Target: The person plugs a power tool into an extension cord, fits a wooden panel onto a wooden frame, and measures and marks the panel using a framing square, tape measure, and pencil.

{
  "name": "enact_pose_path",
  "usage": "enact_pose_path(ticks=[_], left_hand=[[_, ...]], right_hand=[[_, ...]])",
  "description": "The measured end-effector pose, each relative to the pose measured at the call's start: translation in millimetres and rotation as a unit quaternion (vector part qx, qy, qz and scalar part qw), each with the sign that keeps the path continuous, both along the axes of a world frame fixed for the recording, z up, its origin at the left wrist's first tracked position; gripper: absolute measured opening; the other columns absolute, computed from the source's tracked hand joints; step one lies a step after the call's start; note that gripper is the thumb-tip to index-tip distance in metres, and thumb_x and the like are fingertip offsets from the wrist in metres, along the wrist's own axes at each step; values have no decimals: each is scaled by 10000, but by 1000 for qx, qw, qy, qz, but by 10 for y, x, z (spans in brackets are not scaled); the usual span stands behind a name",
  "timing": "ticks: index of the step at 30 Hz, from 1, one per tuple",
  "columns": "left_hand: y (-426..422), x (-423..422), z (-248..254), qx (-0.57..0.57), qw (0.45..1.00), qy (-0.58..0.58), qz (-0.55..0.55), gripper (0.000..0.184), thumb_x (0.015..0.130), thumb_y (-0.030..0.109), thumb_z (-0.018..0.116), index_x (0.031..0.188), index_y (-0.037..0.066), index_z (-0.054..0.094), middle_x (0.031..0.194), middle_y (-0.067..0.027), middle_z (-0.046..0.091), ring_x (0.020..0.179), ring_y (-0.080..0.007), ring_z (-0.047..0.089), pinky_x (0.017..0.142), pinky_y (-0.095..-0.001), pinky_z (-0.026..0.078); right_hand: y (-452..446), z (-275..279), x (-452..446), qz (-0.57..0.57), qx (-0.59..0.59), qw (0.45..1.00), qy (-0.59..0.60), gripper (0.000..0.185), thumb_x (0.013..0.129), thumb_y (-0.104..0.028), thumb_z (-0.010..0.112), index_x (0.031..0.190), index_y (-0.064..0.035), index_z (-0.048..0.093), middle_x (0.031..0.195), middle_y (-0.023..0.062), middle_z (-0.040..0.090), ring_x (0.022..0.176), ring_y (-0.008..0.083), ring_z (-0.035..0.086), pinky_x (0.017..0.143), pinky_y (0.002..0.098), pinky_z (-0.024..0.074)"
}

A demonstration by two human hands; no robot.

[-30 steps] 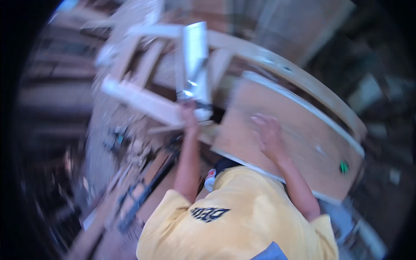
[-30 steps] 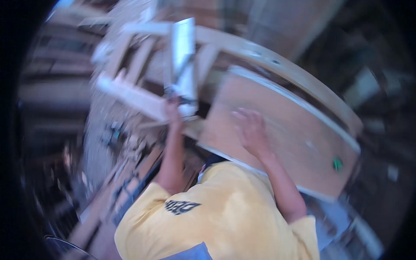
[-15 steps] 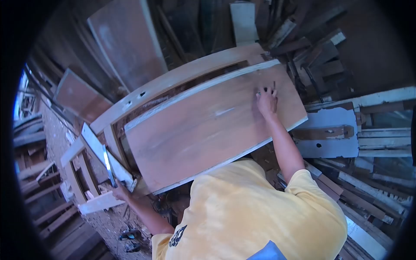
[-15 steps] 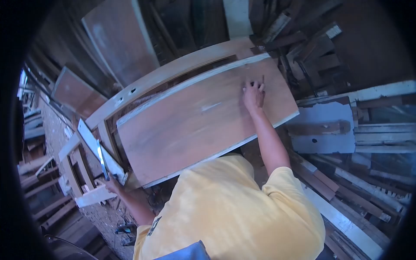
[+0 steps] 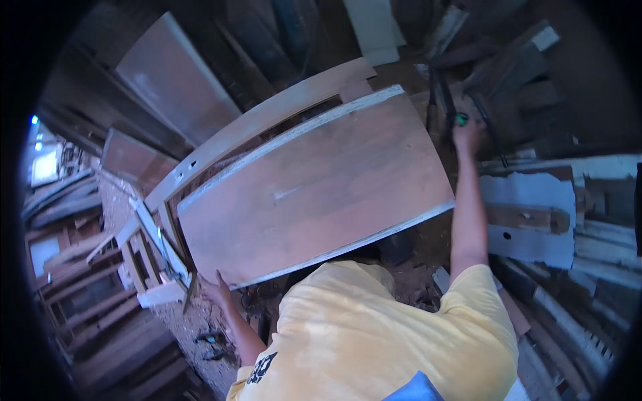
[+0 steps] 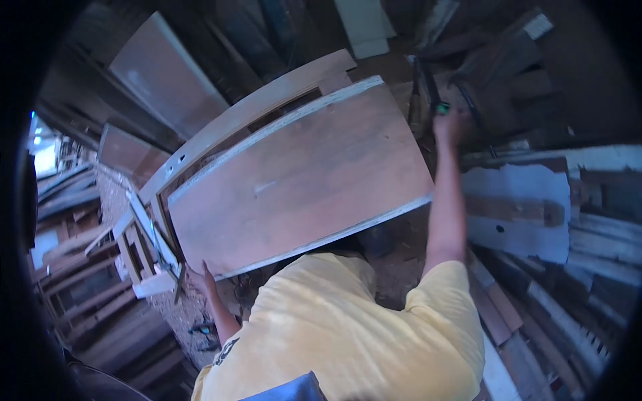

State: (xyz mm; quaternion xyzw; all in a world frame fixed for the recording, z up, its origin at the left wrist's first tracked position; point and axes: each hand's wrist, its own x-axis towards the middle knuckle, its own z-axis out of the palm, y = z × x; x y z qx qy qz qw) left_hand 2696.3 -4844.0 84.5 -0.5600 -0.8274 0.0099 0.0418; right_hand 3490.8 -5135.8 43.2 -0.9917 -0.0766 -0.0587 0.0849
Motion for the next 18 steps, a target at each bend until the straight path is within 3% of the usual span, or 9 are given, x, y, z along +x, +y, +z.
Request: enact_pose_path(ticks=[2,4,6,8,10,11,12,14,18], left_hand=[[-182,-44,-6,-34,999,9,-41,847,917,654,611,1598,246,315,1535,-336,326,1369,-581,325,1095,-668,321],[-339,-120,-11,-25,999,-14,-34,847,915,630,630,1598,240,314,1529,-333,337,1370,-576,328,1100,-665,315],[-483,-70,16,-16,999,-40,-31,848,914,606,648,1598,234,314,1523,-330,347,1371,-571,331,1104,-662,309],[-630,1,107,-36,998,-60,-7,839,905,560,679,1586,212,334,1490,-317,371,1354,-542,358,1108,-646,311],[-668,-498,-369,2,989,-139,-45,818,902,536,689,1569,198,357,1471,-279,383,1335,-514,377,1102,-626,325],[-708,-517,-428,-5,992,-126,-9,819,894,541,695,1555,181,371,1477,-257,379,1339,-503,372,1100,-616,330],[-736,-367,-461,-13,993,-114,26,822,886,547,701,1542,165,386,1484,-235,376,1343,-491,368,1098,-605,335],[-733,-138,-323,-43,990,-108,77,846,868,577,711,1524,142,400,1468,-245,375,1363,-481,335,1108,-595,325],[-687,280,-195,49,930,-233,280,954,832,560,767,1539,162,265,1480,-274,335,1364,-462,362,1107,-590,353]], right_hand=[[-162,-86,423,-50,26,992,115,602,890,-437,702,1426,-207,550,1390,266,535,1238,467,574,1029,539,489],[-349,-608,813,-28,15,994,104,641,887,-485,699,1454,-247,516,1411,243,532,1242,458,589,1015,553,504],[-351,-581,741,3,8,998,59,577,890,-443,696,1388,-183,566,1289,227,630,1193,462,613,1000,545,513],[-224,-126,324,-6,-51,999,1,524,879,-449,696,1304,-151,629,1158,240,673,1130,436,647,906,543,546],[-151,261,-116,34,-55,995,-71,486,860,-467,729,1124,-61,691,1062,236,674,983,412,662,836,540,528],[-298,80,-210,105,17,987,-120,499,885,-500,713,1056,-32,685,989,228,670,947,415,651,856,536,509],[-403,-82,-308,142,128,981,-37,592,928,-580,647,1086,-10,674,1019,236,684,1003,419,649,910,504,500],[-371,56,-677,123,159,957,210,722,949,-665,569,1157,20,663,1123,242,694,1084,420,642,965,468,487],[-186,35,-764,165,126,930,302,818,963,-700,507,1261,52,628,1232,252,678,1162,412,629,1012,452,466]])
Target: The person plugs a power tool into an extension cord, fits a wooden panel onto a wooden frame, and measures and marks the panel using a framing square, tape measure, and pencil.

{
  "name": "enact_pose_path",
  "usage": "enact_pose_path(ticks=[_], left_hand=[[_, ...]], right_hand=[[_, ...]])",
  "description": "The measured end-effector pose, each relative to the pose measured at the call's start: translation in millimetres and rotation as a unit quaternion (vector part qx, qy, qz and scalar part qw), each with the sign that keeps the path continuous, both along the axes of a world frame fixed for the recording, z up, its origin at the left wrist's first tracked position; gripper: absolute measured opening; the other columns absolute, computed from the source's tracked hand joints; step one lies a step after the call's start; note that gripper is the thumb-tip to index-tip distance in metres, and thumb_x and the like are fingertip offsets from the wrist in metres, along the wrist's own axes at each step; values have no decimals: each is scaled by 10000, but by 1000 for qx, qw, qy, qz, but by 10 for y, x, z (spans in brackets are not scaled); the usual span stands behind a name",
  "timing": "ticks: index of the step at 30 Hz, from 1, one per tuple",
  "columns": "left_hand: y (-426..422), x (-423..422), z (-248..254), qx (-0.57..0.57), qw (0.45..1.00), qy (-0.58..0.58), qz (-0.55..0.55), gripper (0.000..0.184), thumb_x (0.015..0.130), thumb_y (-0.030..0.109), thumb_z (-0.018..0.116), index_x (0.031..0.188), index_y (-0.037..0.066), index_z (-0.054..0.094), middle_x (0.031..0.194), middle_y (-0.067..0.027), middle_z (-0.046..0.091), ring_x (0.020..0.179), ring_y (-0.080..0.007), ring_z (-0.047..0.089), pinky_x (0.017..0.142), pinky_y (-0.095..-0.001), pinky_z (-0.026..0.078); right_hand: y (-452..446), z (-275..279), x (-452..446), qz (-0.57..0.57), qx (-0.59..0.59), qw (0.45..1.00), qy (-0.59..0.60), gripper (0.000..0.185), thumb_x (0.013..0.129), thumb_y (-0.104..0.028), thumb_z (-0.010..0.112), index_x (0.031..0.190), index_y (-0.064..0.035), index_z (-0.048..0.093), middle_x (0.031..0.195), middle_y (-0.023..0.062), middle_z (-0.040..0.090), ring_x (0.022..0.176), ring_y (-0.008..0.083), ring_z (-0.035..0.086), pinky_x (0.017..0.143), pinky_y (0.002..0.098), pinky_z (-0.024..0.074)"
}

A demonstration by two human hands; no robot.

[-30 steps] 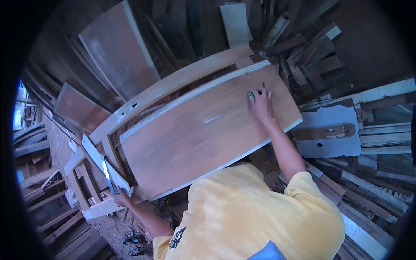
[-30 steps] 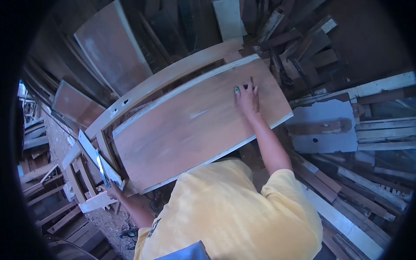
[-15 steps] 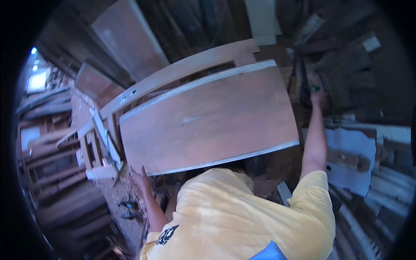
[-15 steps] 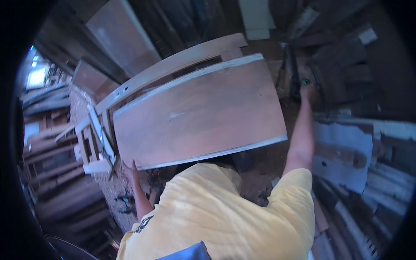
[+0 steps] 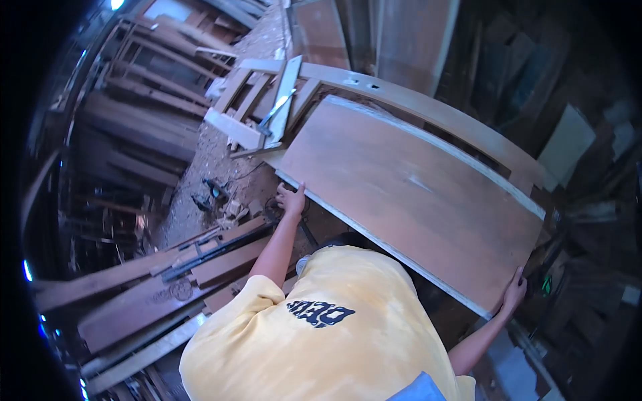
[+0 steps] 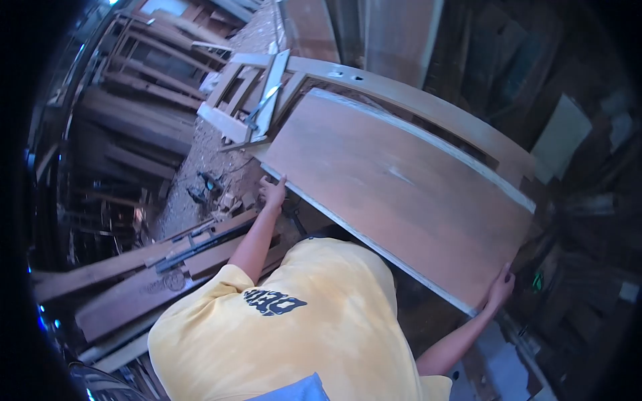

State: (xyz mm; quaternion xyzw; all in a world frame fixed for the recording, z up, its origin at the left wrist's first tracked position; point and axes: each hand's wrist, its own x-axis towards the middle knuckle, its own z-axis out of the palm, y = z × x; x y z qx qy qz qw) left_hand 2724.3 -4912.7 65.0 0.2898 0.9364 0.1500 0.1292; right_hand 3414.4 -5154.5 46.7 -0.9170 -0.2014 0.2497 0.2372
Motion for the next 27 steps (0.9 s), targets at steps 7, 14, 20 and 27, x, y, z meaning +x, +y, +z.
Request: enact_pose_path(ticks=[7,14,20,27], left_hand=[[-336,34,-530,176,754,-603,192,588,1048,491,509,1398,20,472,1324,-192,571,1222,-330,574,1068,-461,468],[-267,209,-385,196,714,-657,139,482,1026,482,536,1284,77,573,1230,-118,628,1166,-257,600,1040,-438,477],[-332,336,-101,200,713,-643,195,638,985,618,517,1416,148,525,1349,-80,608,1177,-231,604,1005,-425,490],[-236,118,596,338,515,-784,79,848,973,687,485,1548,72,380,1533,-166,478,1410,-360,451,1192,-528,342]], right_hand=[[499,-729,691,35,86,994,61,998,892,-753,580,1348,135,566,1344,256,627,1239,351,590,1070,426,431],[802,314,-100,-104,27,991,79,837,972,-594,588,1393,127,528,1445,248,552,1281,350,559,1097,409,427],[161,761,-245,-128,288,947,69,734,984,-523,620,1328,125,595,1340,235,633,1196,334,603,1059,400,464],[-680,1775,-1183,-198,484,852,15,722,993,-467,626,1418,106,513,1443,226,545,1257,318,562,1096,440,444]])
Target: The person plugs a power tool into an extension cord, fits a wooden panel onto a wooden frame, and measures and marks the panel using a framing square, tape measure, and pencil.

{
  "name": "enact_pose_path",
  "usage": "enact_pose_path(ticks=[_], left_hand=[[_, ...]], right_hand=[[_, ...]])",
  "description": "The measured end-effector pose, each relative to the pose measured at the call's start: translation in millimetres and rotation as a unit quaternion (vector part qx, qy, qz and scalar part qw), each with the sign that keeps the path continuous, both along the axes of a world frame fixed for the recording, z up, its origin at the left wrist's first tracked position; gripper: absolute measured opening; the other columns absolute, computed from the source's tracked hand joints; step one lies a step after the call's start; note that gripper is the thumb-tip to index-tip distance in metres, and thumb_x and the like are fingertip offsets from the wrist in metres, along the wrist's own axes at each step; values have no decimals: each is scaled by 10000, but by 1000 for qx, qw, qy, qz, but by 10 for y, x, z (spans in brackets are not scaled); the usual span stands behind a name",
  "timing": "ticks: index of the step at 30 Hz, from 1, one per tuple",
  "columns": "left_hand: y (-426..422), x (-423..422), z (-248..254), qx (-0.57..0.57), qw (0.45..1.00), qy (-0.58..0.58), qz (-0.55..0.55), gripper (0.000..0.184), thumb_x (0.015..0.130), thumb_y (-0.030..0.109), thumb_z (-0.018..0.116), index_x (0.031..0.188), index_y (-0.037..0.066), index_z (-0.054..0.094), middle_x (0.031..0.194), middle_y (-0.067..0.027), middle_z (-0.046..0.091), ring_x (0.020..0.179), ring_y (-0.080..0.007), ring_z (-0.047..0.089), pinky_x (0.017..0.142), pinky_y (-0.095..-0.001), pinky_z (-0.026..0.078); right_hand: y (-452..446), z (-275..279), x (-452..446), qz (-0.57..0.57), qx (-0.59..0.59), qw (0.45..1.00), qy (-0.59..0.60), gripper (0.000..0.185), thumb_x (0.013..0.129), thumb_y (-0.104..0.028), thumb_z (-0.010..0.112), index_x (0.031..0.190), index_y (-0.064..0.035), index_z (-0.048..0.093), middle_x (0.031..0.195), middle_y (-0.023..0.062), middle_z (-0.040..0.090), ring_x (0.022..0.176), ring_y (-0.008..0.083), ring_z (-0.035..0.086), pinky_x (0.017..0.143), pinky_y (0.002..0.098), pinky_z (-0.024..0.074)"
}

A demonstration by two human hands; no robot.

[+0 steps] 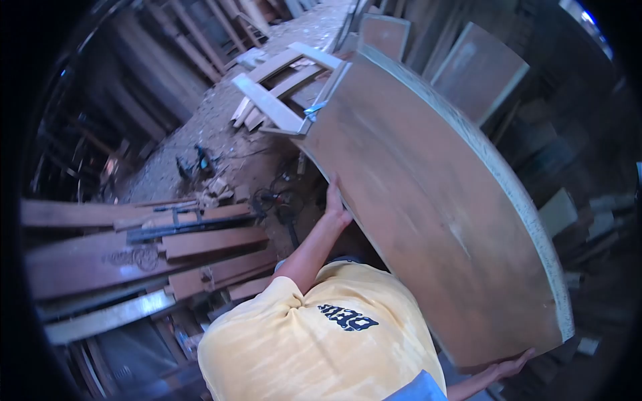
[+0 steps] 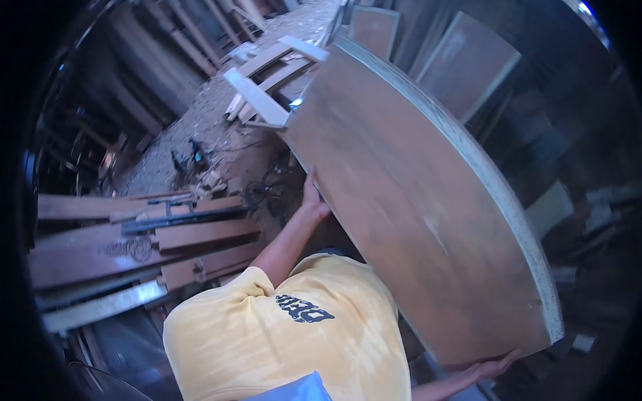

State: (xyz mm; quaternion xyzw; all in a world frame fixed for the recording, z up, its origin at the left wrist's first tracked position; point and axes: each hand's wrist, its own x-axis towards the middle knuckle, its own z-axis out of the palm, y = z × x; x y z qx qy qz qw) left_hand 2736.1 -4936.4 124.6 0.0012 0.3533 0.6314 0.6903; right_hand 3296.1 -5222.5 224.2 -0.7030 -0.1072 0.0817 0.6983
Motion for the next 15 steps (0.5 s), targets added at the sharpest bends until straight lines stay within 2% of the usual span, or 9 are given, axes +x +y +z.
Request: enact_pose_path(ticks=[1,3,5,8,9,10,13,14,15], left_hand=[[77,-96,86,45,998,-39,1,821,984,666,485,1541,70,388,1526,-167,483,1407,-357,452,1188,-523,351],[290,-376,254,109,992,-57,12,829,961,652,538,1523,57,403,1524,-180,480,1413,-369,441,1192,-528,340],[405,-621,880,209,977,-35,32,755,999,590,526,1520,59,398,1517,-164,482,1393,-360,458,1182,-523,358],[648,-1403,1412,272,962,-24,17,727,983,476,622,1512,34,395,1512,-158,485,1376,-359,469,1195,-514,339],[648,-1632,1658,282,958,28,33,713,980,427,647,1512,26,394,1510,-157,488,1372,-358,471,1199,-514,331],[565,-1783,2024,290,954,61,54,627,1037,375,547,1497,-21,393,1502,-195,487,1386,-381,445,1212,-525,303],[342,-2348,2824,380,916,119,48,690,1040,487,500,1534,21,375,1546,-180,451,1399,-376,431,1181,-545,331],[213,-2360,3154,365,904,202,99,711,1040,535,473,1548,49,369,1563,-160,437,1411,-376,417,1180,-542,333],[92,-2334,3449,350,888,254,155,683,1051,538,448,1542,69,385,1561,-144,446,1401,-363,436,1172,-535,351]], right_hand=[[-92,-3,-78,-16,82,996,6,706,992,-482,628,1373,110,563,1402,220,587,1230,322,586,1068,444,466],[-213,37,-401,-34,92,995,32,731,1006,-503,590,1448,72,498,1480,215,515,1308,354,526,1115,473,426],[22,254,-1026,13,184,980,72,782,1015,-502,550,1575,-3,325,1595,203,357,1427,348,403,1202,484,315],[149,26,-1466,76,222,964,127,816,1003,-522,563,1599,-43,278,1622,195,310,1453,346,359,1215,488,285],[241,-50,-1628,63,196,968,145,802,999,-519,564,1589,-43,300,1618,193,321,1448,351,363,1211,490,289],[401,-48,-1825,44,172,971,159,789,995,-516,565,1579,-44,322,1614,191,332,1443,357,366,1206,491,293],[801,-413,-2229,141,261,897,327,669,1006,-501,558,1478,-34,479,1519,138,494,1388,332,457,1168,484,361],[1044,-816,-2344,112,247,922,278,669,1008,-519,546,1475,-44,480,1509,125,506,1379,317,468,1165,467,366],[1226,-648,-2696,142,307,879,337,682,1011,-545,532,1478,-51,475,1486,123,523,1376,315,468,1157,470,374]])
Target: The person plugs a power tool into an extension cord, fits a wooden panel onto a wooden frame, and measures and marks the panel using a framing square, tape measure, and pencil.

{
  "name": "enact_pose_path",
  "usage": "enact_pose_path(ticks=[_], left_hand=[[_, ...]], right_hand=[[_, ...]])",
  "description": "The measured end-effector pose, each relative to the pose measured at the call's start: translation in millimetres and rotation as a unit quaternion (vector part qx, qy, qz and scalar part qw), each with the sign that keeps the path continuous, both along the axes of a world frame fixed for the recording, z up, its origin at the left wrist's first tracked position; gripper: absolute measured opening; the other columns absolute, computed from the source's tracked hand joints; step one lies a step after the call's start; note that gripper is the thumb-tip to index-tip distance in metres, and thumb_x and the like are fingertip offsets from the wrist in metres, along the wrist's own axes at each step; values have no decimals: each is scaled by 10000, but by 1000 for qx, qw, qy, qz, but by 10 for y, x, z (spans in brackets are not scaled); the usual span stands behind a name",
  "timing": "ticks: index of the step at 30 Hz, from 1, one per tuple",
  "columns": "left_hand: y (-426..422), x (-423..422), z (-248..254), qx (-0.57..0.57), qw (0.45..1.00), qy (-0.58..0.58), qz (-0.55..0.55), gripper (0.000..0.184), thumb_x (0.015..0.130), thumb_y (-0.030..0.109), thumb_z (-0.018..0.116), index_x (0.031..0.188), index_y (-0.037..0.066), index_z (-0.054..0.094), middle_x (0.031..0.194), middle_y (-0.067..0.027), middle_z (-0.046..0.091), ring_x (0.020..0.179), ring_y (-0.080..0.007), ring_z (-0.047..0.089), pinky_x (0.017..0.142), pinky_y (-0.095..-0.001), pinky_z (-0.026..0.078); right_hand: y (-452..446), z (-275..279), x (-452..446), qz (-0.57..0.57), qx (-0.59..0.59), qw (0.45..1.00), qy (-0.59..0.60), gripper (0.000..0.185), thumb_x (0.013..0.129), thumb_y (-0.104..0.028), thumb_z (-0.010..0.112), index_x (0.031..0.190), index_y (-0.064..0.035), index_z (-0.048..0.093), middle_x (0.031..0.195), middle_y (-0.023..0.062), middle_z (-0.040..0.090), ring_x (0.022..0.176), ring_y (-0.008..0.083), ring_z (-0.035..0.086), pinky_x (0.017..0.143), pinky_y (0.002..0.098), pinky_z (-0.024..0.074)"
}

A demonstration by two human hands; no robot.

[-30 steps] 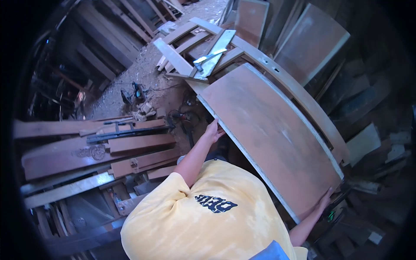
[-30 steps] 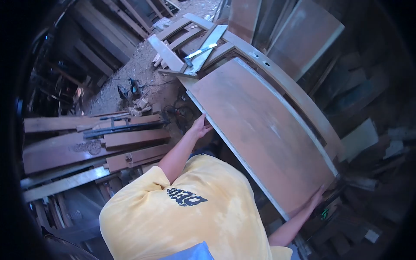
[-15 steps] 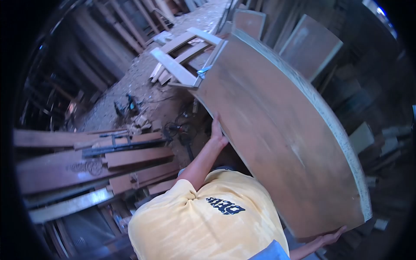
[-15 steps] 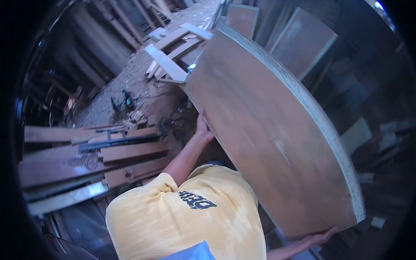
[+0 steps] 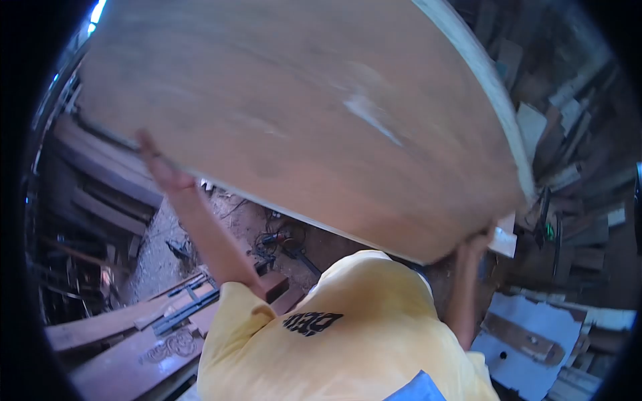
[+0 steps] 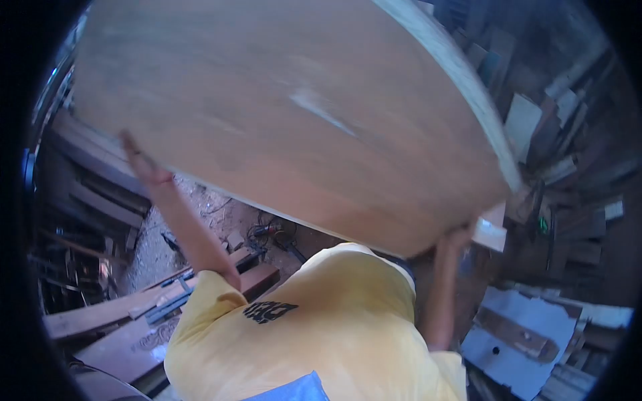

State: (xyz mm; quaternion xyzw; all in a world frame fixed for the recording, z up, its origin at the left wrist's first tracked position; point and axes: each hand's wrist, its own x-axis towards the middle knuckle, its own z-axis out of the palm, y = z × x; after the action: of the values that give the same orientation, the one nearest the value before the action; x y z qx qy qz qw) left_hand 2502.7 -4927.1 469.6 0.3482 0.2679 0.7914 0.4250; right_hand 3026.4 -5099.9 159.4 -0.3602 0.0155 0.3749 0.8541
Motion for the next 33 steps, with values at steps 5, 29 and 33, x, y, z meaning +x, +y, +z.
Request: enact_pose_path(ticks=[5,29,33], left_hand=[[-228,-1035,1125,117,947,221,204,609,1074,484,426,1502,51,441,1489,-149,524,1299,-317,548,1107,-496,443],[210,4561,1388,197,569,714,-357,682,905,486,743,1340,-20,601,1276,-130,667,1104,-203,652,993,-379,506],[401,5779,559,132,521,729,-424,723,868,495,779,1328,-39,620,1218,-133,694,1063,-238,668,1008,-364,498]], right_hand=[[572,57,-893,114,61,992,10,747,1010,-606,508,1483,-32,449,1483,116,506,1371,290,464,1171,446,336],[-280,146,-1339,214,228,938,150,671,964,-483,674,1427,-43,468,1323,128,581,1255,282,556,1090,459,434],[-643,129,-891,172,209,949,161,793,975,-631,555,1513,-66,411,1481,140,513,1367,311,482,1160,488,367]])
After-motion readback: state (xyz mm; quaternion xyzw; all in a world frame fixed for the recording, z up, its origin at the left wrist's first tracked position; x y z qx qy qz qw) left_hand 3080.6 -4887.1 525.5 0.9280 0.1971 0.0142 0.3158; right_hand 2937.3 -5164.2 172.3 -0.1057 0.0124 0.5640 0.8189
